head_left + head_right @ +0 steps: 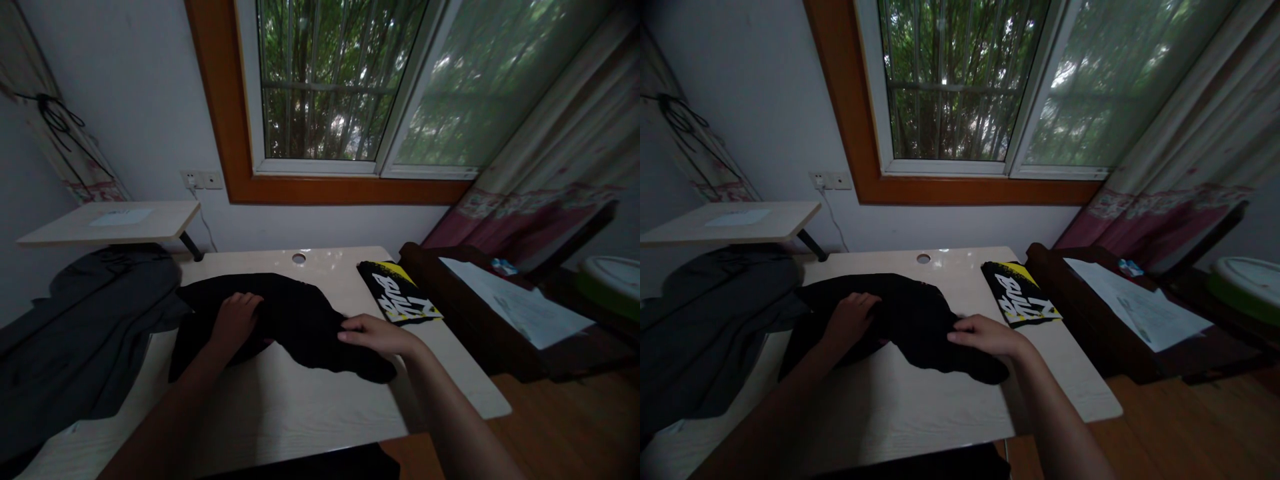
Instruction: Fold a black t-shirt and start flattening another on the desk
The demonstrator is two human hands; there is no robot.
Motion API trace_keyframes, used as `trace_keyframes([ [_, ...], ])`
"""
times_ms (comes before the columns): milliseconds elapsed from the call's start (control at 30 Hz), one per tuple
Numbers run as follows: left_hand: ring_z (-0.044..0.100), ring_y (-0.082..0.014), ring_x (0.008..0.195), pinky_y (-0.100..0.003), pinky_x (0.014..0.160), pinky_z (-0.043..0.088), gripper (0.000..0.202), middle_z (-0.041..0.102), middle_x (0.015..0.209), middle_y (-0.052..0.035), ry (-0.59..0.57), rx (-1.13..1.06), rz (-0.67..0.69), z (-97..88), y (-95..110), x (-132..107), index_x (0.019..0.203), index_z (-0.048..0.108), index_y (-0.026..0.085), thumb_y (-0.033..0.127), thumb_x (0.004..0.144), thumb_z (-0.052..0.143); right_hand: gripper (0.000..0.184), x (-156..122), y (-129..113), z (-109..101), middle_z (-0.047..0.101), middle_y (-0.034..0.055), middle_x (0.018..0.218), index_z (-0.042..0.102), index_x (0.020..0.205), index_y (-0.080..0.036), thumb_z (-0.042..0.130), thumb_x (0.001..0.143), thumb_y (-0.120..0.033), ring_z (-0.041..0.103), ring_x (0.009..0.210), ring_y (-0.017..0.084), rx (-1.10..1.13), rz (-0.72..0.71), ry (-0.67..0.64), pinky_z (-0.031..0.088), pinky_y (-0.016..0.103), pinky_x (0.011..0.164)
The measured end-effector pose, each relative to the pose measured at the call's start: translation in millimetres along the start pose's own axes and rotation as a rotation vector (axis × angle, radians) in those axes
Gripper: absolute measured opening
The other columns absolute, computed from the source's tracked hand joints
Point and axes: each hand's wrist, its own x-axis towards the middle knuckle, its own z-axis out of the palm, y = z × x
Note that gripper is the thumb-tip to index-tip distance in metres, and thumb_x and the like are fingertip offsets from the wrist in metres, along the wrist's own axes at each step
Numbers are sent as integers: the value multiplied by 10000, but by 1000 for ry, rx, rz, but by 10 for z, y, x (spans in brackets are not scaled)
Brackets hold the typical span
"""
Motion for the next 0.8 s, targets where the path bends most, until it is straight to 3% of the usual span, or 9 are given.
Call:
trace_keyframes([
  [67,594,-296,1095,-457,945,461,367,697,1190,-80,20,-23,0,-17,-51,-19,1214,656,248,133,898,509,484,39,-7,-27,528,-28,615,621,735,-188,535,934,-620,480,581,131,99,-20,93,357,256,562],
  [133,595,-283,1113,-443,978,458,360,694,1208,-78,41,-58,24,-43,-85,-78,1234,648,244,155,916,504,497,102,54,-94,543,-14,630,633,755,-188,489,951,-621,493,599,140,135,-36,293,379,263,583],
  [200,580,-280,1148,-440,1010,449,364,669,1255,-84,82,-64,40,-86,-95,-176,1274,626,236,197,930,516,450,173,158,-169,582,0,680,637,767,-195,527,932,-598,532,667,157,88,-49,503,415,271,636],
  [267,566,-292,1160,-452,1021,438,371,641,1277,-104,136,-12,6,-152,-86,-299,1296,610,220,242,933,533,387,238,269,-214,637,17,763,647,795,-199,589,894,-568,584,774,183,20,-53,615,453,288,729],
  [367,603,-285,1065,-435,967,449,255,663,1137,-118,125,47,-105,-270,-63,-492,1134,652,193,292,956,498,355,308,384,-172,702,50,942,680,946,-199,594,883,-538,629,903,213,17,-41,569,481,330,849],
  [467,666,-238,898,-358,799,468,222,698,974,-78,-55,-40,-242,-353,-63,-657,989,620,210,323,985,429,380,349,417,-44,708,72,1104,668,1116,-205,565,898,-499,640,1002,229,64,-53,463,488,359,920],
  [600,703,-231,776,-311,663,424,262,724,869,-45,-247,-141,-401,-329,-143,-787,1123,576,242,421,984,443,332,396,371,86,706,72,1106,666,1098,-194,519,917,-431,634,1036,238,16,-55,389,478,369,943],
  [800,680,-251,1020,-363,882,478,263,707,1133,-106,-104,-233,-314,-84,-360,-700,1095,615,201,367,966,457,240,490,250,258,680,34,980,661,1043,-180,519,895,-305,608,913,192,-58,-106,248,465,316,849],
])
